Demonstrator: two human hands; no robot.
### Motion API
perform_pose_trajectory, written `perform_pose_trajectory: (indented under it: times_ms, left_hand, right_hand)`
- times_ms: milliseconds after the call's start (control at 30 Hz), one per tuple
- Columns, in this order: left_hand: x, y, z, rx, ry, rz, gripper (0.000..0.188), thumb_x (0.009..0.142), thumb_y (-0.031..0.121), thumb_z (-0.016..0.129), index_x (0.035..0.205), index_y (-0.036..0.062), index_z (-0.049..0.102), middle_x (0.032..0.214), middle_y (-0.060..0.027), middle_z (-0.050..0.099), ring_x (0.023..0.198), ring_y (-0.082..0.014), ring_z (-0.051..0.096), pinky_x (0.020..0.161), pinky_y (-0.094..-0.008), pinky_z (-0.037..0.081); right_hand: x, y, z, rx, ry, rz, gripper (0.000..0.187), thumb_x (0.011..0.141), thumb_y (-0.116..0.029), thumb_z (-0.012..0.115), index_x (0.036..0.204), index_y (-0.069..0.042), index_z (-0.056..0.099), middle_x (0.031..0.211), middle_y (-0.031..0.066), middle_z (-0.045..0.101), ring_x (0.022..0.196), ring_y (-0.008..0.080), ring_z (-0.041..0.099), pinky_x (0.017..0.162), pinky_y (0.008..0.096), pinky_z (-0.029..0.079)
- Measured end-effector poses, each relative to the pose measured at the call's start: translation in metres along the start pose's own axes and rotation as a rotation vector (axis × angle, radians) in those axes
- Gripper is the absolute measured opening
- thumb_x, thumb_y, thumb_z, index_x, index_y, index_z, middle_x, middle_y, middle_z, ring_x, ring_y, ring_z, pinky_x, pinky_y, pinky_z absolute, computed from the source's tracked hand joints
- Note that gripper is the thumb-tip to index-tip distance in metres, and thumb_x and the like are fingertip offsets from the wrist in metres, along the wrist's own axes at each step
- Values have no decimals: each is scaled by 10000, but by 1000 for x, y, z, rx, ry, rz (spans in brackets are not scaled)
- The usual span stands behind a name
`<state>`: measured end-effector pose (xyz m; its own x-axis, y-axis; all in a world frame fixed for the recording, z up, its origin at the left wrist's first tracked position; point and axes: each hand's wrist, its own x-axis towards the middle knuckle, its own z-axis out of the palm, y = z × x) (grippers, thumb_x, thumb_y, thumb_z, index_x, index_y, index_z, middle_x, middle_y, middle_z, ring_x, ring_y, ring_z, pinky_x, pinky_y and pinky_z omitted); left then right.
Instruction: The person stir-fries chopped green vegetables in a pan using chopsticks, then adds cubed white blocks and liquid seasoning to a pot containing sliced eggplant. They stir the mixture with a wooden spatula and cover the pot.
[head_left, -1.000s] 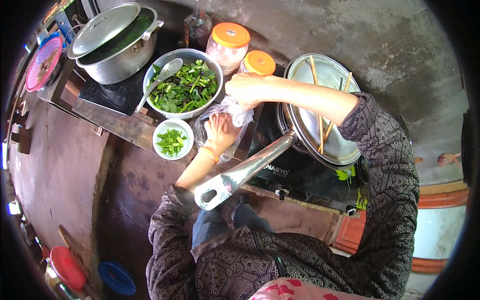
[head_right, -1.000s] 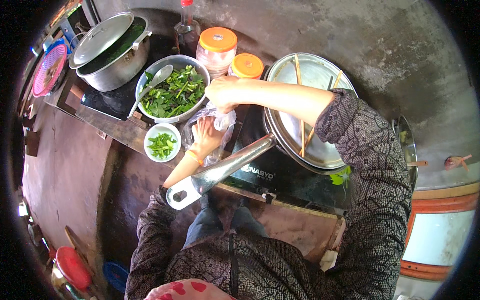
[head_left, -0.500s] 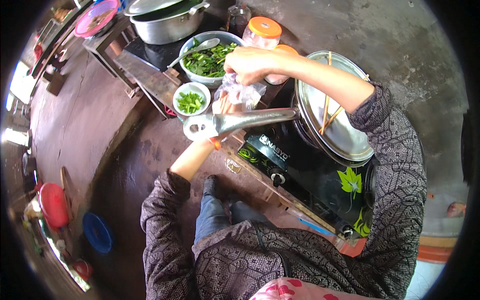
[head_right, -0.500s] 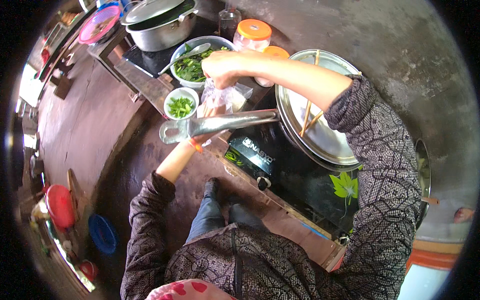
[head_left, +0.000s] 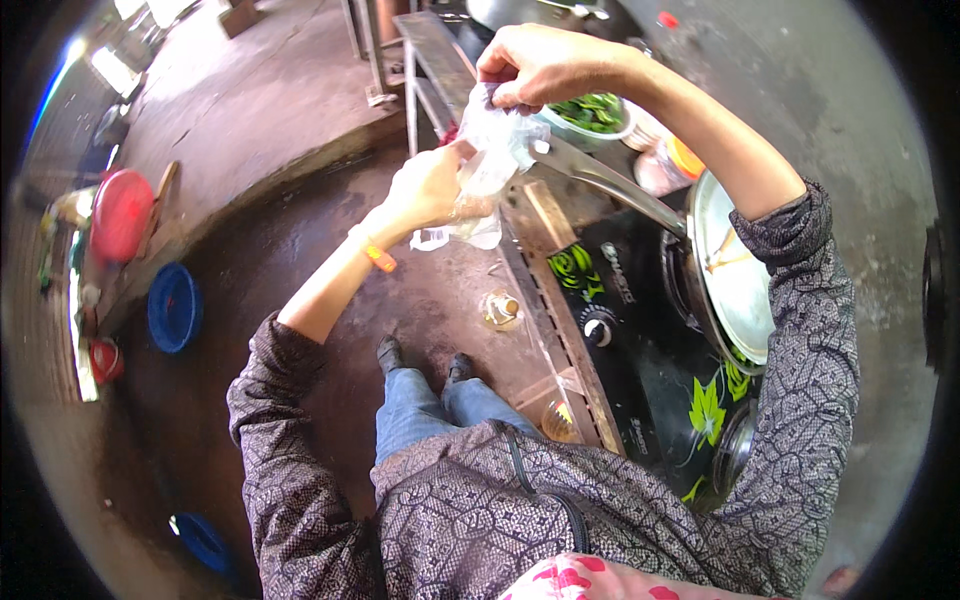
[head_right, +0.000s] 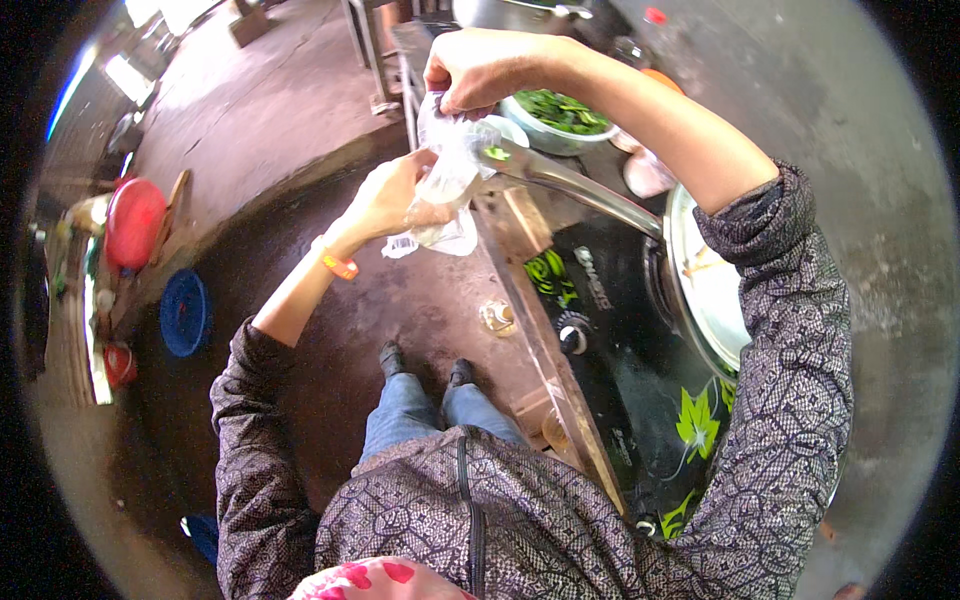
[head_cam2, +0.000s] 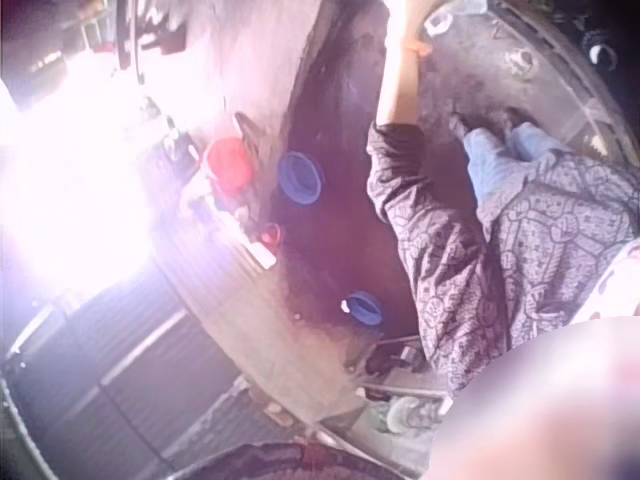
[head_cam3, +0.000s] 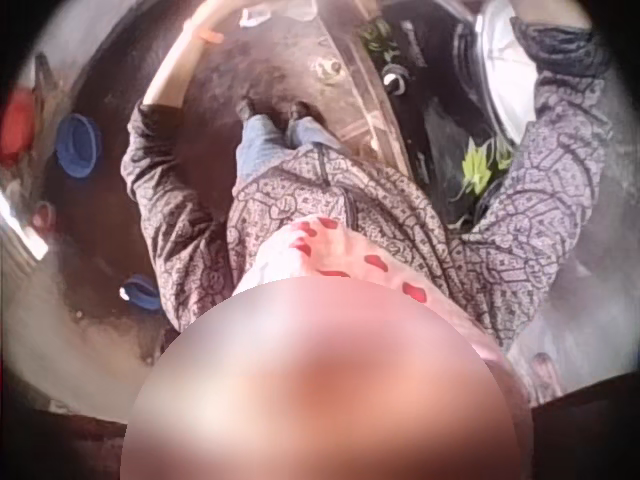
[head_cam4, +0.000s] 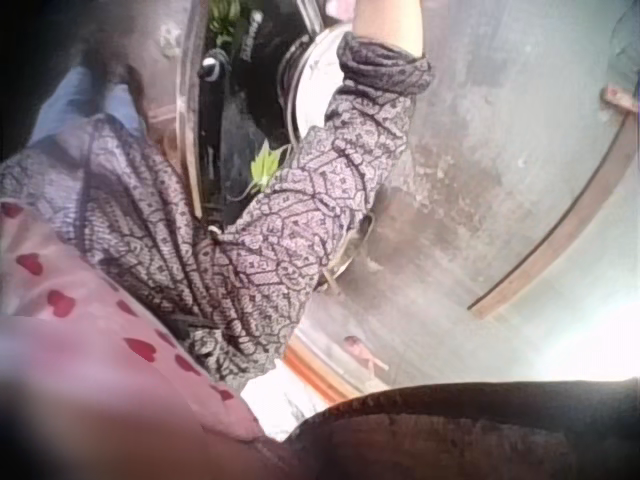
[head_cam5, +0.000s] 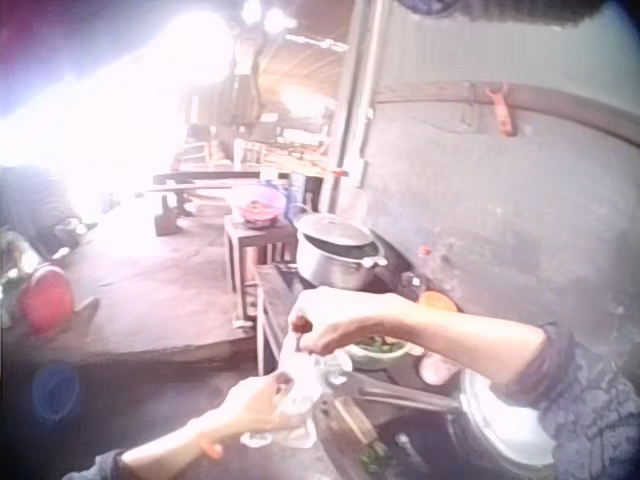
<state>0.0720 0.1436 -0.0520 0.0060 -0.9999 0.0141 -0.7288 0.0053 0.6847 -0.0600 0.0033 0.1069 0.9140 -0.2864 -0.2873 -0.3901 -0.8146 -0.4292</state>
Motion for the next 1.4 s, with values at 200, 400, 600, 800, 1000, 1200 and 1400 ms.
perform_pose_trajectory:
  times_ms: [200, 400, 600, 800, 1000, 1200, 1400]
  left_hand:
    - [-108, -92, -90, -494, 167, -131, 633, 772, 183, 836, 1319, -19, 590, 1145, -91, 705, 1008, -125, 660, 906, -295, 525]
    - [-242, -232, -169, -1143, 610, -362, 434, 841, 113, 774, 1228, 29, 598, 1100, -70, 672, 1010, -191, 679, 865, -376, 581]
    - [-459, -375, -161, -1386, 1152, -484, 515, 865, 55, 685, 1345, 55, 499, 1226, -99, 611, 1158, -238, 620, 986, -456, 538]
    - [-667, -421, -62, -1417, 1492, -868, 435, 771, 169, 791, 1169, 86, 637, 1027, -37, 687, 910, -169, 676, 760, -374, 593]
    - [-748, -384, 30, -1614, 1752, -1061, 467, 755, 70, 835, 1186, 77, 657, 989, -27, 691, 876, -184, 683, 783, -384, 571]
    - [-738, -379, 39, -1737, 1783, -1111, 433, 728, 82, 861, 1130, 73, 700, 958, -28, 704, 886, -170, 682, 798, -359, 552]
    - [-701, -427, -7, -1614, 1604, -1041, 449, 840, 116, 757, 1252, 19, 609, 1102, -46, 687, 968, -167, 682, 816, -358, 574]
  right_hand:
    - [106, -80, 29, -158, -2, -232, 192, 743, -117, 660, 878, -10, 744, 699, 113, 708, 637, 192, 678, 600, 344, 521]
    - [220, -159, 84, -212, -1, -246, 242, 716, -174, 615, 829, 19, 706, 712, 192, 680, 645, 293, 656, 659, 410, 535]
    - [345, -247, 203, -322, -559, -172, 214, 738, -189, 717, 889, -48, 773, 770, 130, 736, 735, 200, 721, 690, 385, 555]
    - [560, -402, 377, -56, -684, -341, 184, 812, -125, 730, 892, 40, 720, 741, 45, 703, 641, 148, 669, 573, 346, 542]
    - [758, -686, 366, -391, 227, -823, 207, 835, -307, 669, 892, -130, 760, 847, 120, 732, 805, 266, 709, 711, 424, 552]
    - [755, -842, 300, 1210, -39, -611, 292, 1001, -128, 538, 1233, 26, 627, 1243, 120, 678, 1180, 202, 643, 1048, 297, 481]
    - [673, -744, 346, 790, -291, -838, 137, 924, -122, 621, 875, -28, 707, 742, 19, 666, 671, 113, 594, 607, 271, 480]
